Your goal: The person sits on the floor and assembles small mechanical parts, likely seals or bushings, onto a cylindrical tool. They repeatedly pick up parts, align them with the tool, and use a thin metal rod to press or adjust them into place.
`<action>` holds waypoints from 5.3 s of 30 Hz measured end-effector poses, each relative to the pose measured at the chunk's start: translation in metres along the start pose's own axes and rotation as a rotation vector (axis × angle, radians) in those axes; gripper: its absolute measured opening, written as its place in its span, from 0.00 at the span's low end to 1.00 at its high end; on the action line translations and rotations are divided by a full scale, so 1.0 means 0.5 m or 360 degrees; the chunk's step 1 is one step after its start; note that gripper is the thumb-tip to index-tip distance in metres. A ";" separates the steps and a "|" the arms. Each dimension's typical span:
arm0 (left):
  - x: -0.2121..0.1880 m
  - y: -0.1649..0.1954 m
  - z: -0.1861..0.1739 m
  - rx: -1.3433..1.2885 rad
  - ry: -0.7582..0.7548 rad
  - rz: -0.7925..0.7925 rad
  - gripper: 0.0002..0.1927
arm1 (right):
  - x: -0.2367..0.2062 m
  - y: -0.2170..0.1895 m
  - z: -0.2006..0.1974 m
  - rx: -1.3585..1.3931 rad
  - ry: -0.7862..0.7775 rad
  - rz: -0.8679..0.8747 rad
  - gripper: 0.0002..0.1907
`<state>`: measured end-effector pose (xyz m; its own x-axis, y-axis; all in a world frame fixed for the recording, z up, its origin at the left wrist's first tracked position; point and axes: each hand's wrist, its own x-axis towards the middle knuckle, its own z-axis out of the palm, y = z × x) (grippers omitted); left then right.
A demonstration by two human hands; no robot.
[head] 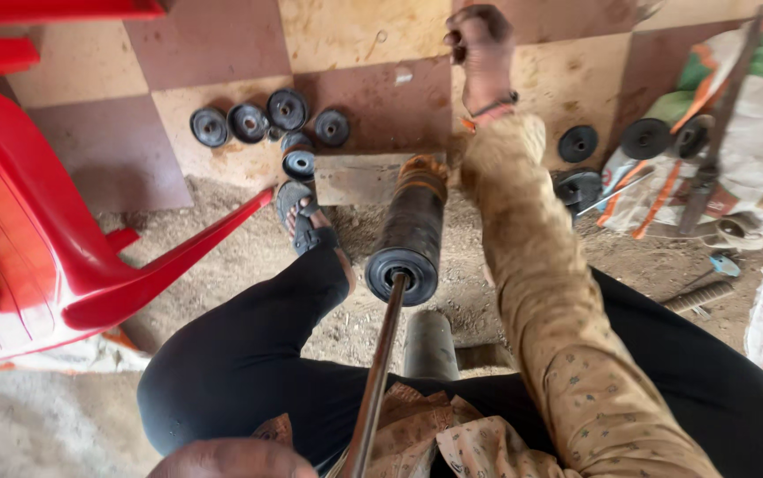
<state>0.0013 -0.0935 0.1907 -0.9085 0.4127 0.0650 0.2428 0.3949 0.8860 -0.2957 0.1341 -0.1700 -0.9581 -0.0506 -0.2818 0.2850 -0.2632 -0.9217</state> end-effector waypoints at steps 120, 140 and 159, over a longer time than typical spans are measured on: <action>0.111 0.205 0.127 -0.0062 0.0590 0.0518 0.11 | -0.581 -0.577 -0.442 -0.2083 -0.0243 -0.0777 0.19; 0.101 0.198 0.136 -0.0002 0.0617 0.0580 0.11 | -0.667 -0.588 -0.284 -0.2257 -0.0500 -0.0977 0.16; 0.113 0.080 0.138 -0.0170 0.0563 0.0825 0.12 | -0.675 -0.508 -0.214 -0.1845 -0.0568 -0.1065 0.22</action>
<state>-0.0169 0.0021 0.1982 -0.7440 0.2248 0.6292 0.6624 0.1250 0.7386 -0.0417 0.3210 0.1308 -0.8254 -0.5209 0.2178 -0.5352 0.5989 -0.5957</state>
